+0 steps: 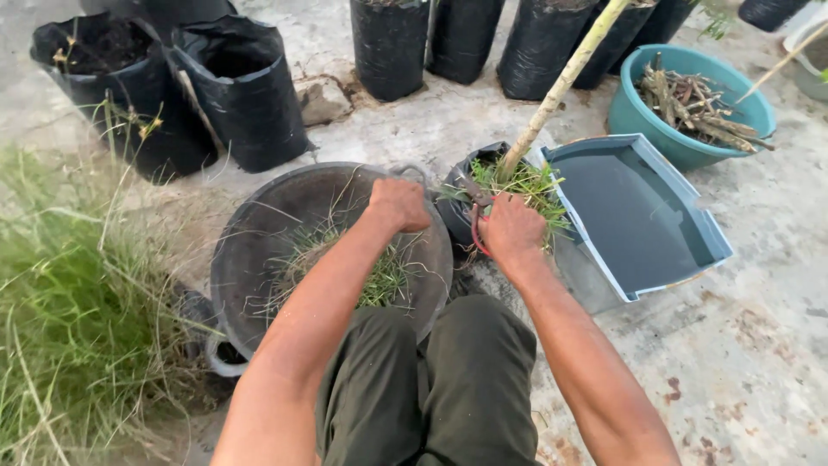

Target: Trimming and removing weeds from potted plants using scissors in an outdoor garden.

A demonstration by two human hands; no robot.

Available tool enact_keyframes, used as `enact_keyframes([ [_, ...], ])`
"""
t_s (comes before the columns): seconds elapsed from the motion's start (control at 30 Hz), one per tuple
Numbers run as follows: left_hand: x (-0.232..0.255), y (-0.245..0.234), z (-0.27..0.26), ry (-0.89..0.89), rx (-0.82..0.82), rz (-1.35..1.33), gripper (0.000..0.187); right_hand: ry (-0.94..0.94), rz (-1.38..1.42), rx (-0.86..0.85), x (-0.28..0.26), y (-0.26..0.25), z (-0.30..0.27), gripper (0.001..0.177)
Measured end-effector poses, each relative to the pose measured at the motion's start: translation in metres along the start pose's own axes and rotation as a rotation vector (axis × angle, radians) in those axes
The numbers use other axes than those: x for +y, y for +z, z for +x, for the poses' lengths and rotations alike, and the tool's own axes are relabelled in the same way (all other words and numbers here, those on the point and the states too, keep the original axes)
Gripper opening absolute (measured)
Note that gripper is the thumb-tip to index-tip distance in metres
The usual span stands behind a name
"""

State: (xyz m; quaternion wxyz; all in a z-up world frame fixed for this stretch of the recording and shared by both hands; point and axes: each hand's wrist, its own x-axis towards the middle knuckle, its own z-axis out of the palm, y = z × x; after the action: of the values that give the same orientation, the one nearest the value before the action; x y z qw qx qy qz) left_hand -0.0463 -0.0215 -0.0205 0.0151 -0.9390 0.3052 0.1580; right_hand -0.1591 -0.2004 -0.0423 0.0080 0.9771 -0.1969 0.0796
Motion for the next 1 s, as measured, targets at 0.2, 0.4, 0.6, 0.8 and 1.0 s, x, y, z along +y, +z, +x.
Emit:
enact_keyframes([
  [0.2,0.036,0.025,0.017,0.081,0.039,-0.112,0.046,-0.035,0.106,0.009,0.012,0.062,0.004,0.054],
  [0.4,0.064,0.077,0.063,0.046,-0.006,-0.338,0.045,0.140,0.127,-0.170,0.044,0.039,0.012,0.059],
  [0.6,0.107,0.174,0.161,-0.105,-0.107,-0.900,0.070,0.140,0.036,0.112,0.107,0.059,0.018,0.056],
  [0.8,0.165,0.188,0.167,-0.360,-0.214,-1.465,0.088,0.176,0.040,0.065,0.122,0.042,0.010,0.054],
  [1.0,0.211,0.216,0.166,-0.550,-0.119,-1.875,0.111,0.195,0.004,0.054,0.138,0.049,0.011,0.054],
])
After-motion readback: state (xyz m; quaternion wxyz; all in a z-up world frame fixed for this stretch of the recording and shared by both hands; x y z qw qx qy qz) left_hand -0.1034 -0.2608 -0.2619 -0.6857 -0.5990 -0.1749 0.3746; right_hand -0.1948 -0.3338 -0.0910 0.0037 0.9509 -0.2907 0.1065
